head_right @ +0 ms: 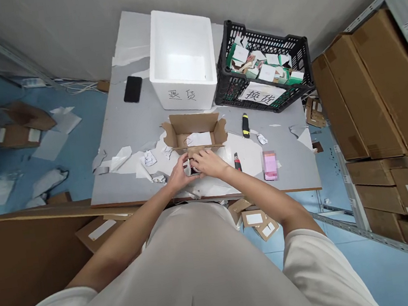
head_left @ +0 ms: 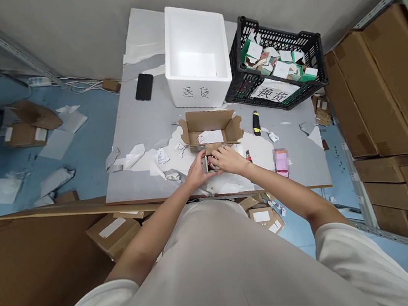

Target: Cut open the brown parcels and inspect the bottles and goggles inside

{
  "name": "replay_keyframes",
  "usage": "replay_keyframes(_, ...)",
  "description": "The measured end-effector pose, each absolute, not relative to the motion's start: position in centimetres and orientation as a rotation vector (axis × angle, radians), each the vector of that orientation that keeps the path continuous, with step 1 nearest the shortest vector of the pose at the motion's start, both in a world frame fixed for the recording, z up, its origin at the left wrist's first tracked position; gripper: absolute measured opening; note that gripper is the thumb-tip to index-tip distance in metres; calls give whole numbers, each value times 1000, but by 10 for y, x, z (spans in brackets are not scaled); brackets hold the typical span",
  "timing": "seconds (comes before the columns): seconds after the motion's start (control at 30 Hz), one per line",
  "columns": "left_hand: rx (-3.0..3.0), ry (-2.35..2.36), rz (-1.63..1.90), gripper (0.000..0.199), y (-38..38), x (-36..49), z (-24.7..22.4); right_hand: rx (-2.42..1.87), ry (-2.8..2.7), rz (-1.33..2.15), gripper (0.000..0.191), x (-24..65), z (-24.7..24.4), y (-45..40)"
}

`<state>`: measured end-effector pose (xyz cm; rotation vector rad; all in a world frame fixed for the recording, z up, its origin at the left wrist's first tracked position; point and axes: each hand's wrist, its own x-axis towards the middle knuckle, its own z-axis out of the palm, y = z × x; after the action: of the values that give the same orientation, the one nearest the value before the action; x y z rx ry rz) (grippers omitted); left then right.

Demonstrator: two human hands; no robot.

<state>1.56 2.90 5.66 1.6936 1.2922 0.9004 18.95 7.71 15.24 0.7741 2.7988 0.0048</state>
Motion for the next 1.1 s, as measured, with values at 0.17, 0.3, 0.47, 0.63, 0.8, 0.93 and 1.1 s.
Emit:
replay_keyframes(0.17, 1717, 1338, 903, 88, 26, 12, 47, 829, 2817, -100, 65, 194, 141, 70)
replay_keyframes(0.3, 1899, 1281, 862, 67, 26, 7, 47, 957, 2990, -388, 67, 211, 135, 61)
replay_keyframes(0.47, 2047, 1244, 809, 45, 25, 9, 52, 2068, 2986, -1064, 38, 232, 114, 34)
replay_keyframes(0.63, 2035, 1274, 790, 45, 23, 8, 53, 2349, 2414, -1844, 23, 222, 83, 28)
replay_keyframes(0.8, 1987, 1259, 807, 56, 23, 6, 48, 1969, 2568, -1811, 73, 218, 92, 60)
replay_keyframes(0.93, 1829, 1301, 874, 93, 29, 5, 46, 1363, 2923, -1485, 61, 224, 103, 73)
replay_keyframes(1.1, 1884, 1236, 783, 90, 39, 0, 49, 1061, 3099, -973, 46, 229, 98, 64)
